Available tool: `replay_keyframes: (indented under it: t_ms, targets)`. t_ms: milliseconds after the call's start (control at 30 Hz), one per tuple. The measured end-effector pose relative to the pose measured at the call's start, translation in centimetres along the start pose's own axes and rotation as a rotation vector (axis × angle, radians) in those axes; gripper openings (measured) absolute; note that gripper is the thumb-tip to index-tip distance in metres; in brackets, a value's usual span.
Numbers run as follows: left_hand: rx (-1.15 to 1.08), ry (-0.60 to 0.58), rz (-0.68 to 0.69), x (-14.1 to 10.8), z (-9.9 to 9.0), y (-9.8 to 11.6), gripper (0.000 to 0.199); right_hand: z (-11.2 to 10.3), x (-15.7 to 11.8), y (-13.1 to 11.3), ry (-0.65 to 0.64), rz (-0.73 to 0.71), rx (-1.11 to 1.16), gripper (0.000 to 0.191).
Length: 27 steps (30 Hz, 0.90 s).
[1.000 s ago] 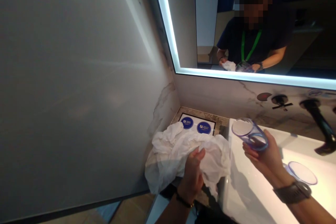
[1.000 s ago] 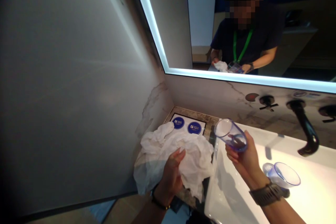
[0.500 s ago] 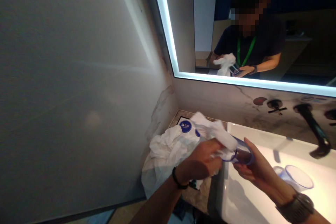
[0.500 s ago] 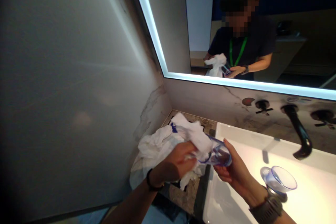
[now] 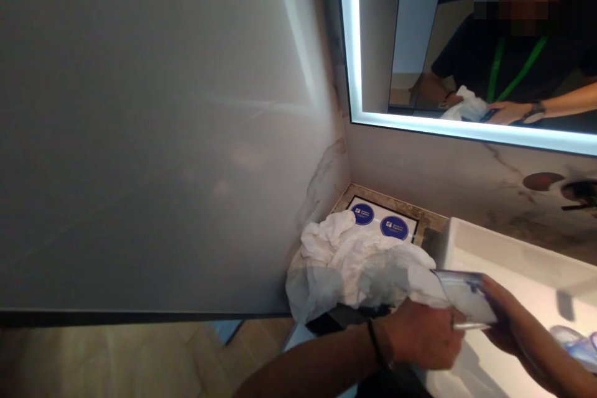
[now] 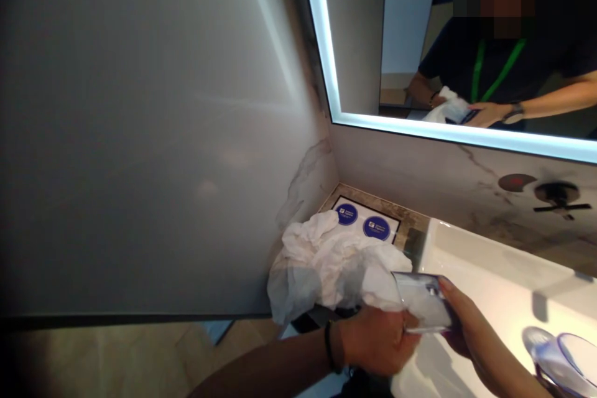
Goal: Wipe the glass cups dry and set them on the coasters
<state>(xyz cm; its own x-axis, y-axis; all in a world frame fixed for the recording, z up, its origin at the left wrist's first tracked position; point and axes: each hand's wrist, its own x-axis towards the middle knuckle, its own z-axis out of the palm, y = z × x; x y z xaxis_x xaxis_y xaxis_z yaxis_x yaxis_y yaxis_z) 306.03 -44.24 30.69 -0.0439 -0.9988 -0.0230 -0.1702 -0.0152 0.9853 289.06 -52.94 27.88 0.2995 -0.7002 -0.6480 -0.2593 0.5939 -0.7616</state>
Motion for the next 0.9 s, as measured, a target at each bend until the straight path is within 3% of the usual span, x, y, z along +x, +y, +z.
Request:
replay_keyframes:
  t_ms: [67,133,200,267,400,500,633,733,800,900]
  targets:
    - [-0.199,-0.026,-0.064,0.0,0.2,0.2,0.014,0.7,0.3,-1.2,-0.056,-0.255,-0.221,0.077]
    - [-0.582,0.032,-0.141,-0.1,-0.4,0.3,0.029,1.3,1.0,-2.8,-0.136,-0.491,-0.461,0.069]
    - [-0.927,0.195,-0.211,-0.8,-1.8,-0.1,0.04,1.7,2.1,-4.5,-0.135,-0.617,-0.629,0.069]
    - [-1.05,0.373,-0.269,-2.3,-3.9,-0.9,0.036,2.2,4.0,-6.2,-0.024,-0.679,-0.771,0.074]
    - [-0.962,0.688,-0.299,-5.8,-9.4,-2.0,0.03,4.4,8.9,-8.7,0.331,-0.783,-1.175,0.073]
    - [-0.911,0.934,-0.199,-7.9,-13.7,-0.6,0.035,7.4,12.0,-9.1,0.346,-0.816,-1.492,0.059]
    - [-0.794,1.277,0.018,-11.3,-18.4,3.5,0.028,10.6,14.6,-7.7,0.328,-0.738,-1.58,0.053]
    - [-0.643,1.446,0.147,-13.5,-20.4,6.5,0.019,11.5,15.9,-6.7,0.332,-0.708,-1.574,0.054]
    - [-0.536,1.502,0.222,-13.7,-20.9,7.7,0.026,11.9,16.4,-6.6,0.322,-0.696,-1.559,0.055]
    - [-0.528,1.455,0.229,-12.1,-20.6,7.9,0.027,12.4,15.9,-7.4,0.31,-0.665,-1.52,0.064]
